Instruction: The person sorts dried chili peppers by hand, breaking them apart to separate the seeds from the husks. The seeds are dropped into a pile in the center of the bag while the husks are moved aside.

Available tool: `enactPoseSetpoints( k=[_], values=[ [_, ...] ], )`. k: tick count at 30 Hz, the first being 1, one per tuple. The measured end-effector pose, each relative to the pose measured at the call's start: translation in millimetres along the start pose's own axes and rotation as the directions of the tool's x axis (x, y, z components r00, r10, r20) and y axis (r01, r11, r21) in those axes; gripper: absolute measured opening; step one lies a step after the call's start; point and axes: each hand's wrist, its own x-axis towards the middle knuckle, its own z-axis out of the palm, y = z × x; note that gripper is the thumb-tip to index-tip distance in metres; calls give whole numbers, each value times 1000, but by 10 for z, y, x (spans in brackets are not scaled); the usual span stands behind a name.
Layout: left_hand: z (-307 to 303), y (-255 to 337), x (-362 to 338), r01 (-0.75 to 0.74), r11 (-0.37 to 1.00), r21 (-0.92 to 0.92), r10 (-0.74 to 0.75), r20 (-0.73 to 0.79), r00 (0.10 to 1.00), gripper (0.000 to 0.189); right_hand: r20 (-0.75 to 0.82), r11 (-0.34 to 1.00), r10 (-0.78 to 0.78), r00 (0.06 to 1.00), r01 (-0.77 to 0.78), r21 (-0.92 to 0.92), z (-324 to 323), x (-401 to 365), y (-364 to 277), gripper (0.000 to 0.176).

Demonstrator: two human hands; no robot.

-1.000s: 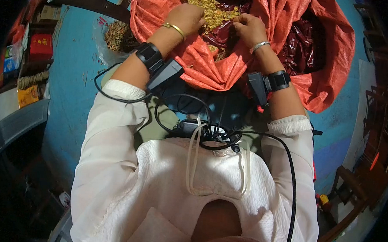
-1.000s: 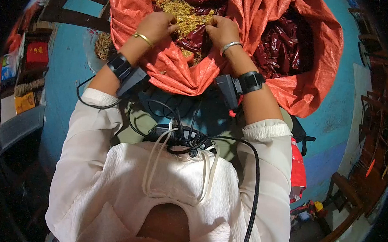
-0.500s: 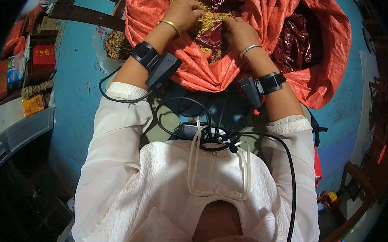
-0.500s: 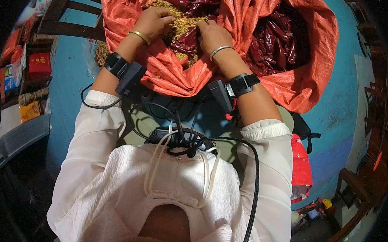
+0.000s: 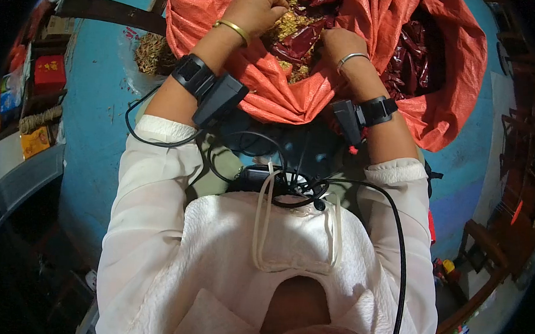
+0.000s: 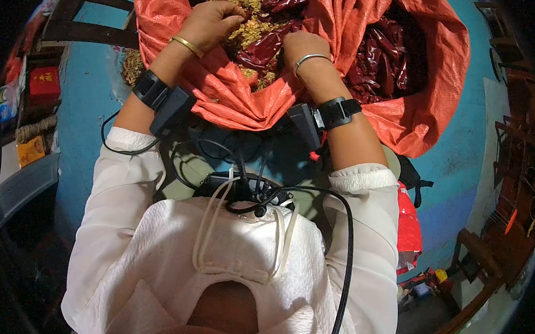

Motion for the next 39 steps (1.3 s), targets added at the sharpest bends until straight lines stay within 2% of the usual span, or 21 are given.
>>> enactPoseSetpoints(
  k=[2,4,7,10,13,14,15,17,19,20,22,24,25,27,30,32,33,35,37,39],
  values=[
    [16,-29,7,-50,997,60,51,-18,999,17,-61,999,7,998,-5,36,80,53,52,19],
    [24,-60,13,-96,988,120,101,-33,994,17,-187,984,72,980,-39,176,70,58,68,25],
    [34,-33,18,-156,978,136,159,-10,987,18,-190,969,82,978,-34,244,27,52,34,28],
    [36,17,7,-178,956,235,183,-2,983,18,-173,969,125,977,-83,232,21,57,-46,28],
    [12,17,9,-154,954,259,170,-40,985,17,-265,975,55,963,6,223,122,137,-49,25],
    [0,16,4,-94,966,241,108,-44,993,17,-267,974,57,962,5,227,146,157,-40,25],
    [-13,34,-5,-33,974,222,45,-48,998,18,-272,959,79,959,1,282,129,159,-48,23],
    [-44,77,-12,-10,970,241,12,-9,1000,19,-277,942,100,956,-1,335,129,181,-38,21],
    [-46,90,-3,16,966,258,-24,28,999,21,-285,866,116,951,44,498,159,216,-2,18],
    [-32,88,0,-28,959,281,23,22,999,20,-286,866,115,951,45,497,179,218,8,18],
    [-37,92,2,-72,950,304,71,14,997,20,-437,908,6,900,178,379,165,178,-2,18],
    [-70,107,-2,-97,888,450,134,-50,990,18,-415,936,-15,910,159,314,134,107,-68,19],
    [-83,118,4,-97,887,451,135,-54,989,18,-389,959,-32,921,138,248,109,82,-99,21],
    [-82,139,-4,-28,900,435,48,-36,998,17,-407,967,-45,912,143,212,92,66,-112,22],
    [-93,127,0,-64,895,441,88,-33,996,18,-400,982,-101,911,157,109,78,69,-68,19],
    [-92,66,37,-68,915,399,105,-72,992,18,-527,960,-153,836,252,123,80,77,-24,15],
    [-90,23,64,-72,933,353,119,-111,987,19,-526,959,-154,836,254,123,58,63,-30,15],
    [-122,-108,153,-84,942,325,140,-151,979,18,-566,928,-30,824,234,290,-9,25,-33,21],
    [-147,-111,151,-100,948,302,164,-193,967,18,-625,922,-37,779,268,280,-20,29,-12,20],
    [-132,-71,140,82,993,82,-71,-125,990,20,-462,858,108,880,152,490,-40,-23,-12,21]
  ],
)
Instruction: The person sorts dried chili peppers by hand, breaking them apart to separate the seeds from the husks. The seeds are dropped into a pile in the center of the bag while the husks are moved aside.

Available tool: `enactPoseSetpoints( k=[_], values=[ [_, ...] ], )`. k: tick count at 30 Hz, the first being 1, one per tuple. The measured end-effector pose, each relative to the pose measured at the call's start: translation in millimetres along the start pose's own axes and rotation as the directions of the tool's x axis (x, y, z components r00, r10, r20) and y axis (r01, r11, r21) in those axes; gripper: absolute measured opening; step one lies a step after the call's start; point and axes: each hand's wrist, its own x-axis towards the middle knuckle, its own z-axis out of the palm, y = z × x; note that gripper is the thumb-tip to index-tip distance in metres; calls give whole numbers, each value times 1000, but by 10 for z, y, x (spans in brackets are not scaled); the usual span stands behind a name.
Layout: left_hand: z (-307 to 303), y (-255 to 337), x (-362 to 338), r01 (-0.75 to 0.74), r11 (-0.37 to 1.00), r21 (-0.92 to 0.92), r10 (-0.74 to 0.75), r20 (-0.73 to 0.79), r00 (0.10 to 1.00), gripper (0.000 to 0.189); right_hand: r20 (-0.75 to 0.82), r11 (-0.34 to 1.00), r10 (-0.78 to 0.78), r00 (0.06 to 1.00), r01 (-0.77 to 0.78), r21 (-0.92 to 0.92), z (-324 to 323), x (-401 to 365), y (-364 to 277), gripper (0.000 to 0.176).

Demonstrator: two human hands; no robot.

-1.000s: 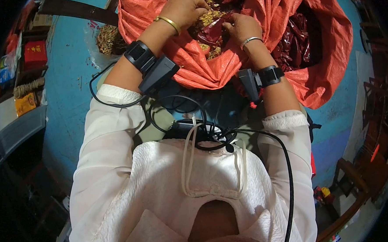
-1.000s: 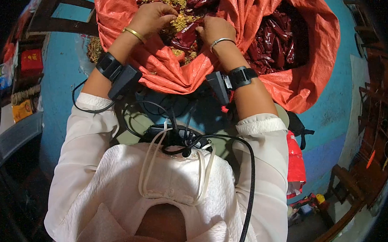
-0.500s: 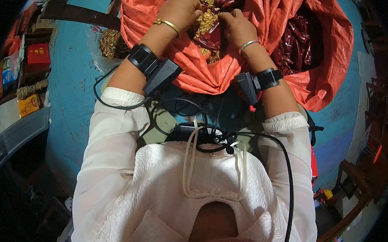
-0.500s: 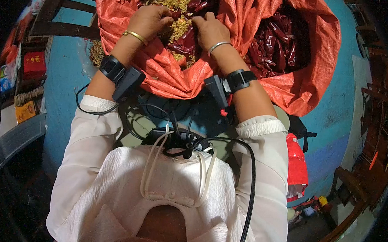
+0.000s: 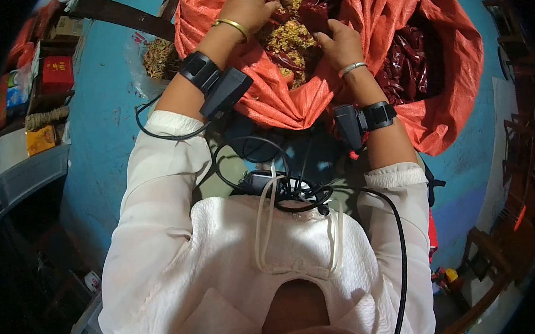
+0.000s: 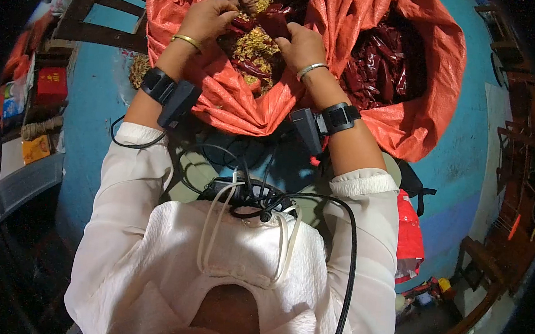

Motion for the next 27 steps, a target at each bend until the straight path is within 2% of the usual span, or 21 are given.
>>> enactPoseSetpoints(
  k=[1,3,7,9,10,12,14,16,18,20,22,24,27],
  values=[
    [-2,28,-18,-4,1000,5,4,-3,1000,20,-6,1000,-2,1000,2,3,-17,-16,-5,21],
    [-18,96,-34,-148,946,290,162,-26,986,22,47,988,87,995,-92,125,-34,-55,15,24],
    [-78,227,-12,-111,952,286,116,1,993,23,80,942,180,980,-195,272,21,-105,146,23],
    [-107,327,18,-227,898,376,220,63,974,24,214,771,274,938,-347,533,-74,-197,98,22],
    [-80,358,52,-231,895,381,225,61,973,24,208,771,272,939,-343,537,-89,-229,105,22],
    [-7,434,136,-96,849,519,42,115,992,26,220,763,250,943,-331,556,-125,-284,112,22],
    [45,484,177,-120,837,534,32,171,985,26,246,743,257,935,-354,568,-187,-346,76,23],
    [190,426,203,-70,850,521,35,76,996,25,324,569,293,900,-436,697,-262,-423,0,22],
    [282,405,244,-43,880,473,13,67,998,24,346,553,319,882,-470,688,-381,-479,-55,21],
    [371,364,286,16,896,444,-23,10,1000,23,382,436,348,856,-508,743,-407,-493,-47,20],
    [425,366,352,-7,889,458,-11,37,999,23,427,433,363,828,-556,710,-444,-495,-61,19],
    [421,410,417,-30,904,427,18,31,999,23,485,317,360,797,-594,739,-449,-446,-60,17],
    [428,413,458,8,894,448,-35,53,998,23,496,296,337,800,-590,751,-473,-394,-175,17]
  ],
)
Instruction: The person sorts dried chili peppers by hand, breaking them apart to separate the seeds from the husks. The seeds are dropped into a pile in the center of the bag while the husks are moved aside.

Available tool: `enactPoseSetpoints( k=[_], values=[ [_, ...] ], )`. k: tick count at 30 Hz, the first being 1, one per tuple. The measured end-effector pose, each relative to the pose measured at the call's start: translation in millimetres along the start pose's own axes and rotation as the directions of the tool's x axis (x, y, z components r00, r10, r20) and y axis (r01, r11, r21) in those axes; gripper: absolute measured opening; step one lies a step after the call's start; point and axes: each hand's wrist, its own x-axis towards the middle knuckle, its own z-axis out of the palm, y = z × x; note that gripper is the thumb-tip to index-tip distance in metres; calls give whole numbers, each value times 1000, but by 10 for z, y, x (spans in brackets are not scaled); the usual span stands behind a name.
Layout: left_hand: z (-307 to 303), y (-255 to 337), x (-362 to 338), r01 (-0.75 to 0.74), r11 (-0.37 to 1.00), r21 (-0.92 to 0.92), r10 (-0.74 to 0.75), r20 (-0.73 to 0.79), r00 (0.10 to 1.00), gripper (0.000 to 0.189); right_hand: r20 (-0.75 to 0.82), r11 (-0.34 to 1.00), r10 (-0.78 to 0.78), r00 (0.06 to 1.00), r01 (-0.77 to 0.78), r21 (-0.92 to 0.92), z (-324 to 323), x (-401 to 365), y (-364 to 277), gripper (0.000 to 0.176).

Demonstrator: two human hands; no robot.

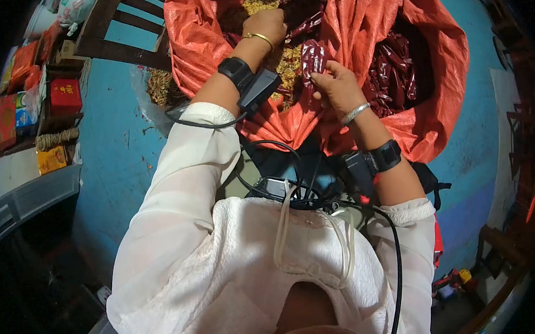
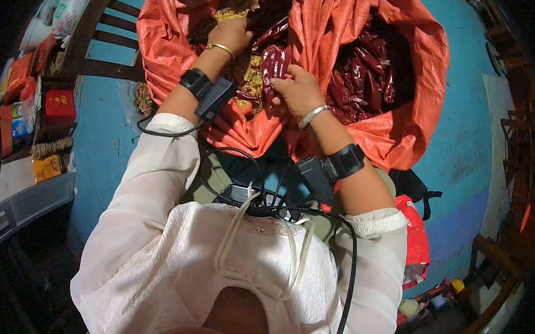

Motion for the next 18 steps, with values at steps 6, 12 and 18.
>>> enactPoseSetpoints(
  k=[6,12,18],
  values=[
    [56,-15,36,5,1000,25,-6,55,998,26,56,998,-1,998,-3,70,109,16,1,17],
    [81,-40,46,-21,998,58,18,48,999,25,27,998,-21,999,20,54,6,146,25,19],
    [-11,-83,36,-79,997,-10,80,87,993,22,10,979,28,1000,-30,201,32,274,60,16]
  ],
)
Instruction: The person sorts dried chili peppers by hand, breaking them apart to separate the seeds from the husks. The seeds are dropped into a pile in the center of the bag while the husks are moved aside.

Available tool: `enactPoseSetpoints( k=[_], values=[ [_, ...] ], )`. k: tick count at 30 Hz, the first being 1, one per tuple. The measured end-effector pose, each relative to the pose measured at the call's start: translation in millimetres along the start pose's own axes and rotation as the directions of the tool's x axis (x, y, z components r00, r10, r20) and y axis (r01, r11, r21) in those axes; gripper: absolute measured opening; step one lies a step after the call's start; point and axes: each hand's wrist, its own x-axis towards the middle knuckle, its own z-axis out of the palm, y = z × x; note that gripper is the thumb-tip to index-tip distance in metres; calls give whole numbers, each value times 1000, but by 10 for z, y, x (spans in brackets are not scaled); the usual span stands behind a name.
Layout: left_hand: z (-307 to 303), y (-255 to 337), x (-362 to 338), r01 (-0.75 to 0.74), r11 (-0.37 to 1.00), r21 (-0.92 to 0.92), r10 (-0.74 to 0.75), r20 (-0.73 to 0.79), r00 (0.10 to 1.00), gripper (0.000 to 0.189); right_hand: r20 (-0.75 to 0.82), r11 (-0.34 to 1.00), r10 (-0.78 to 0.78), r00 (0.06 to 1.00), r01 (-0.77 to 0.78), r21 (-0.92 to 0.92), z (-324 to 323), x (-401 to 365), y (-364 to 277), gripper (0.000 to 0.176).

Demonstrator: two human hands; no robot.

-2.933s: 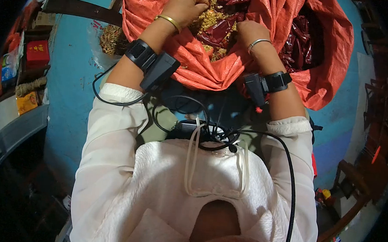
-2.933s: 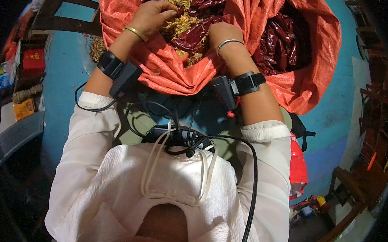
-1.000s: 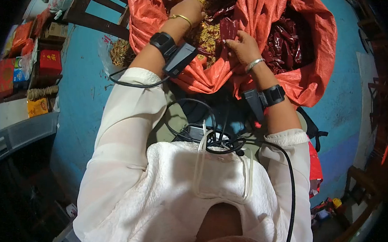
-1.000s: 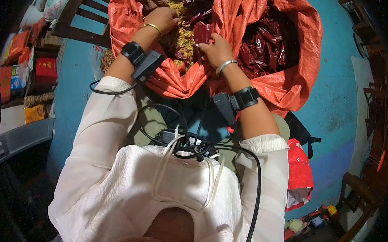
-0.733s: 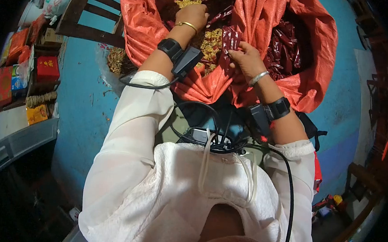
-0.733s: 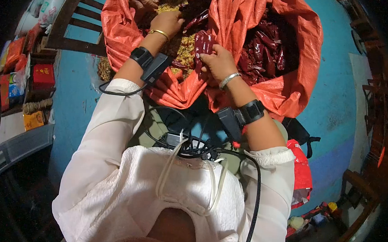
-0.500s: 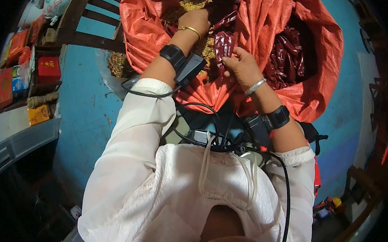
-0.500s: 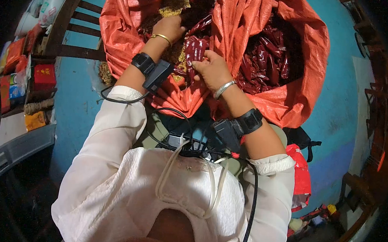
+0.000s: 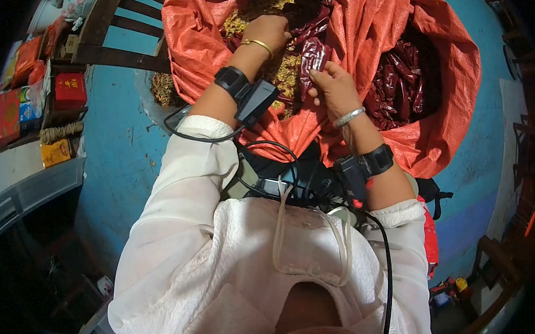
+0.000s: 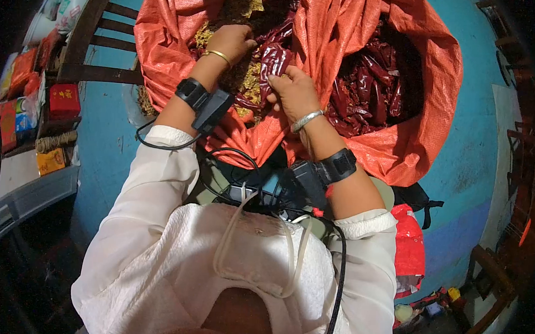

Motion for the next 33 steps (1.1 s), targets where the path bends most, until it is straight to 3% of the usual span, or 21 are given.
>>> enactPoseSetpoints(
  k=[2,5,7,11,14,18,21,23,24,25,26,27,28,30,31,33],
  values=[
    [-29,-85,-3,-36,998,-60,36,11,999,21,3,1000,13,1000,-13,-15,2,15,33,16],
    [-31,-186,27,25,986,-167,-32,-40,999,21,5,999,26,1000,-26,-26,-9,57,77,16],
    [-33,-179,17,25,993,-118,-41,-135,990,22,-14,998,59,998,-60,-31,-6,60,59,14],
    [49,-49,30,13,998,60,-8,-95,995,24,-8,993,61,998,-61,-100,12,143,117,14],
    [109,-15,51,-4,992,128,1,20,1000,26,72,884,-221,973,231,-407,-97,361,415,18],
    [63,-52,6,-33,996,78,35,-24,999,23,66,755,-216,974,209,-621,-69,335,345,22],
    [22,-184,40,-58,997,-53,55,-62,997,23,80,705,-282,956,263,-658,-15,301,276,27],
    [-3,-266,62,-52,902,-429,40,-38,998,24,99,617,-261,960,244,-748,17,282,212,31],
    [-110,-209,5,123,781,-613,-83,93,992,24,98,617,-261,960,244,-748,17,290,217,31],
    [-112,-228,2,122,781,-612,-82,92,992,24,115,564,-340,933,300,-769,16,310,226,32],
    [-115,-263,-4,150,691,-707,-95,117,989,22,136,505,-415,899,352,-788,17,327,229,33],
    [-135,-277,-13,177,588,-789,-105,143,984,19,138,505,-415,899,353,-788,24,338,212,33],
    [-157,-281,-28,179,588,-789,-108,142,984,19,125,504,-437,891,358,-786,34,343,184,34],
    [-219,-283,-71,278,379,-883,-98,261,960,19,99,518,-480,872,372,-770,35,386,181,33],
    [-227,-285,-81,279,378,-883,-100,261,960,19,101,518,-478,872,373,-770,36,407,186,33],
    [-242,-280,-91,269,345,-899,-72,260,963,17,30,680,-400,916,319,-660,40,439,189,30]
  ],
)
